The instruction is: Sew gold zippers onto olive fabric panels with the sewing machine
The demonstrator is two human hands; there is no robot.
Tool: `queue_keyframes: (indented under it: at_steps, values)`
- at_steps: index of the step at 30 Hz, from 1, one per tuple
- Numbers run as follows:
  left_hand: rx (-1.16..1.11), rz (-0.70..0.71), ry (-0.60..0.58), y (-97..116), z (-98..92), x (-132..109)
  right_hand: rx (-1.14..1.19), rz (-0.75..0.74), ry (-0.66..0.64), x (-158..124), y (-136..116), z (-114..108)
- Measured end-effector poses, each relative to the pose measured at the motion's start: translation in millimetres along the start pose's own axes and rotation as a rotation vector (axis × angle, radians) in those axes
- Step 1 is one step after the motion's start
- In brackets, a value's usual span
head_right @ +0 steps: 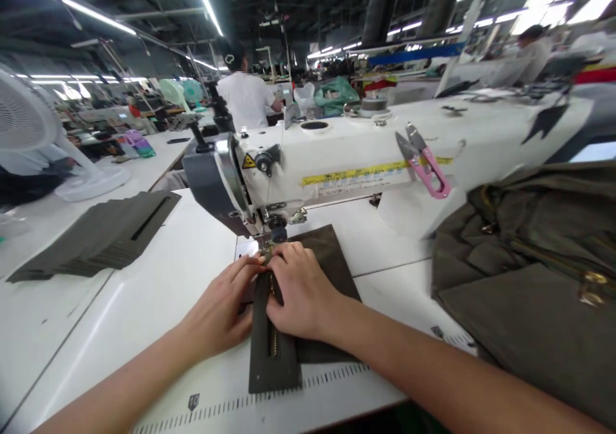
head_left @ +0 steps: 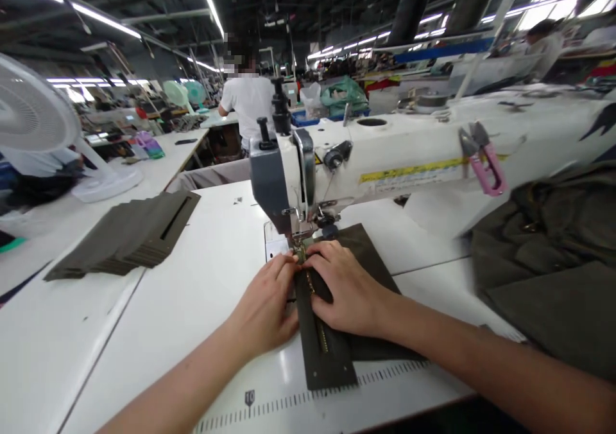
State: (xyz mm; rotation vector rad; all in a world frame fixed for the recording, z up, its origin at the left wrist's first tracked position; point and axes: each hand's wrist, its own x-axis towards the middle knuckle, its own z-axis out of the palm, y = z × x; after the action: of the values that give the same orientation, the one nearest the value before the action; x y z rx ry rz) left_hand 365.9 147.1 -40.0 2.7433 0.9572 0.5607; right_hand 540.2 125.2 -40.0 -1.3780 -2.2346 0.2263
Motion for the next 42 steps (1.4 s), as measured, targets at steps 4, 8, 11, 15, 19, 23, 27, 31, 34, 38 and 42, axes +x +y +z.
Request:
queue_keyframes:
  at_steps: [4,8,11,15,19,23,27,31,34,38,42]
  values:
    - [-0.033,0.003,0.005,1,0.7,-4,-0.024,0.083,-0.043,6,-5,-2]
    - [-0.069,0.002,0.010,2,-0.3,-6,-0.051,0.154,-0.041,12,-8,0]
    - [-0.074,0.015,0.033,1,-0.9,-8,-0.076,0.200,-0.042,17,-10,3]
    - [-0.076,0.037,0.064,-3,1.9,-10,-0.102,0.246,-0.051,24,-14,4]
    - [-0.054,0.026,0.099,-4,4.6,-12,-0.109,0.257,-0.063,26,-14,3]
    - [0.041,0.021,0.055,0,2.0,-13,-0.162,0.117,0.062,10,-6,13]
    - [0.100,0.024,0.014,4,-1.3,-11,-0.226,-0.145,0.155,-11,4,26]
    - [0.116,0.037,0.010,6,-2.8,-8,-0.250,-0.176,0.107,-16,6,26]
    - [0.128,0.039,0.003,7,-4.6,-5,-0.243,-0.165,0.092,-14,5,24]
    - [0.143,0.047,-0.007,6,-7.2,0,-0.218,-0.164,0.094,-10,8,22]
    - [0.129,0.071,0.014,-1,-5.6,5,-0.182,-0.162,0.091,-5,12,22]
